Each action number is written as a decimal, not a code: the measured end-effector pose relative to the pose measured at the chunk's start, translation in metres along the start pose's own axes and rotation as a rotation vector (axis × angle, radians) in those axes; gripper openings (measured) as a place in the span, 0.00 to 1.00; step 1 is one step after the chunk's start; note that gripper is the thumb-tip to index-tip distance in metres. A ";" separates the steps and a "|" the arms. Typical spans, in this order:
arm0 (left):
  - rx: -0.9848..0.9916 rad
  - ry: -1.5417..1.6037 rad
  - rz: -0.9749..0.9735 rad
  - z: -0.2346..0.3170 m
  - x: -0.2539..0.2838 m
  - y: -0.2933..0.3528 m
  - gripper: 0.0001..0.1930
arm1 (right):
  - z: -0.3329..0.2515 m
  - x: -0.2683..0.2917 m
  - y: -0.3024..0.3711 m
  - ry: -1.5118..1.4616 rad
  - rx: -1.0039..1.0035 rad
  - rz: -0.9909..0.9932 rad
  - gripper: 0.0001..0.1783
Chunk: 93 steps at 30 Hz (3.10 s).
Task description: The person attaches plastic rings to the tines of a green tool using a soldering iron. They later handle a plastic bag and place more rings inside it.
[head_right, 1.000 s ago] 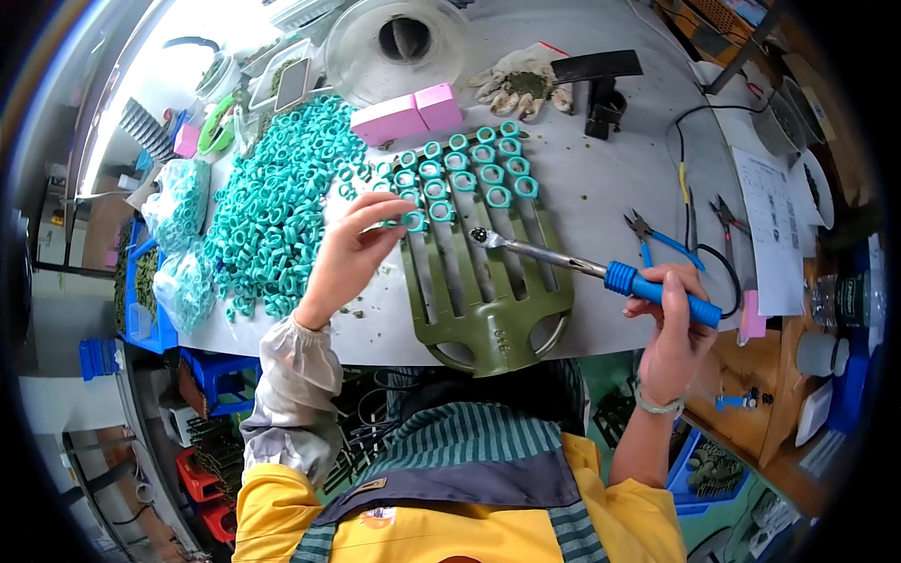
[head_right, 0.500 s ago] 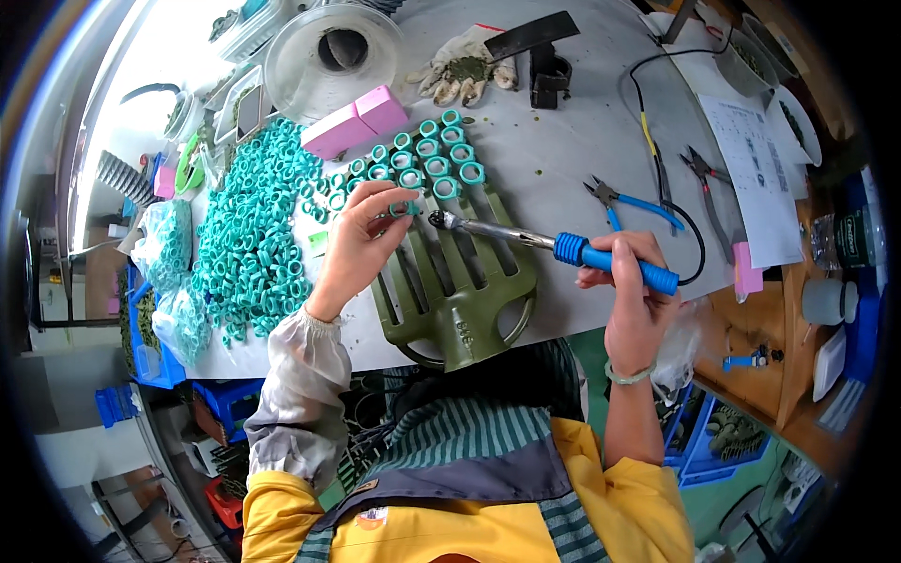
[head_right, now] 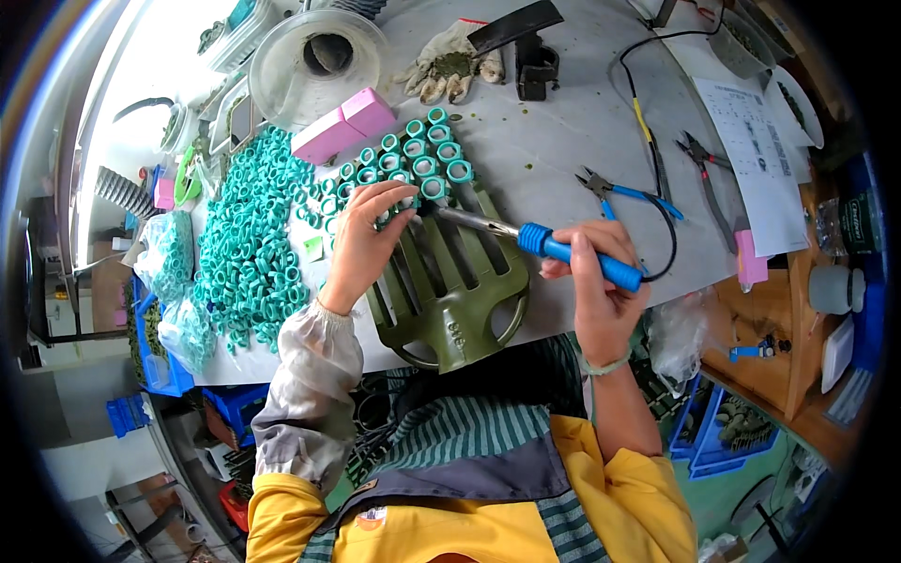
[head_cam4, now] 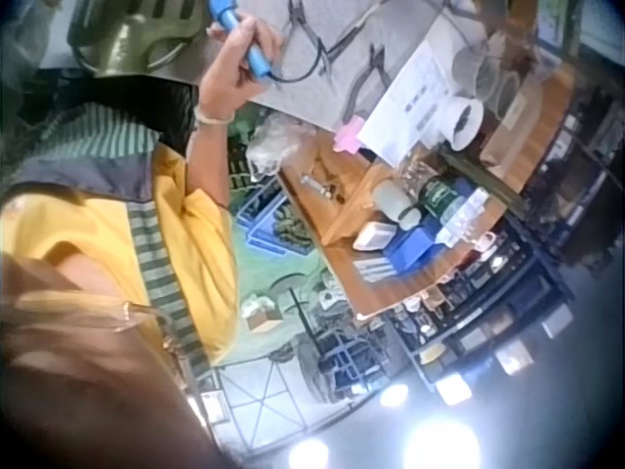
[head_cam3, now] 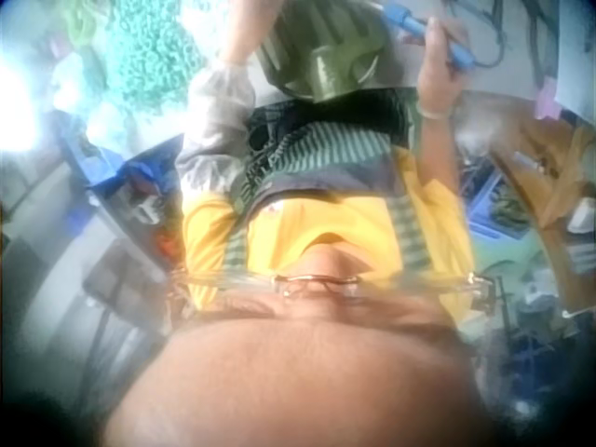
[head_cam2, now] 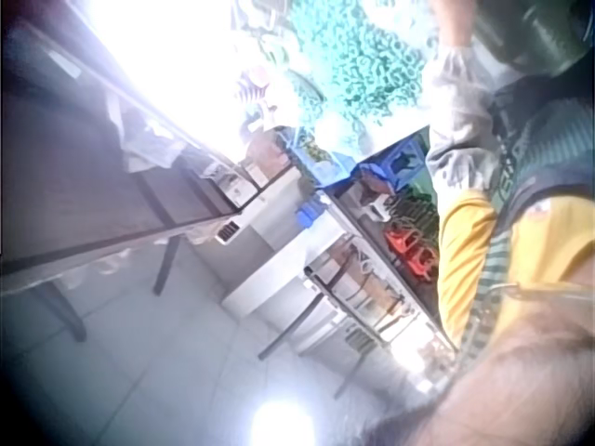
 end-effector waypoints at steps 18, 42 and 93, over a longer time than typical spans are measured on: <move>0.416 -0.115 -0.241 -0.067 0.075 0.112 0.17 | -0.027 0.013 -0.005 -0.024 -0.033 -0.031 0.13; 0.437 0.139 -0.022 -0.085 0.064 0.144 0.12 | -0.028 -0.029 0.006 -0.042 -0.082 -0.113 0.14; 0.535 -0.041 0.186 -0.117 0.095 0.149 0.11 | -0.024 -0.038 0.001 -0.046 -0.057 -0.238 0.13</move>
Point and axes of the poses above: each hand's wrist, its own y-axis away from the middle knuckle, its own x-axis out of the back of the hand, z = x × y, the point moved 2 cm from there along -y, towards the middle knuckle, and after that the axes turned 9 degrees about -y, right-handed, at the moved point
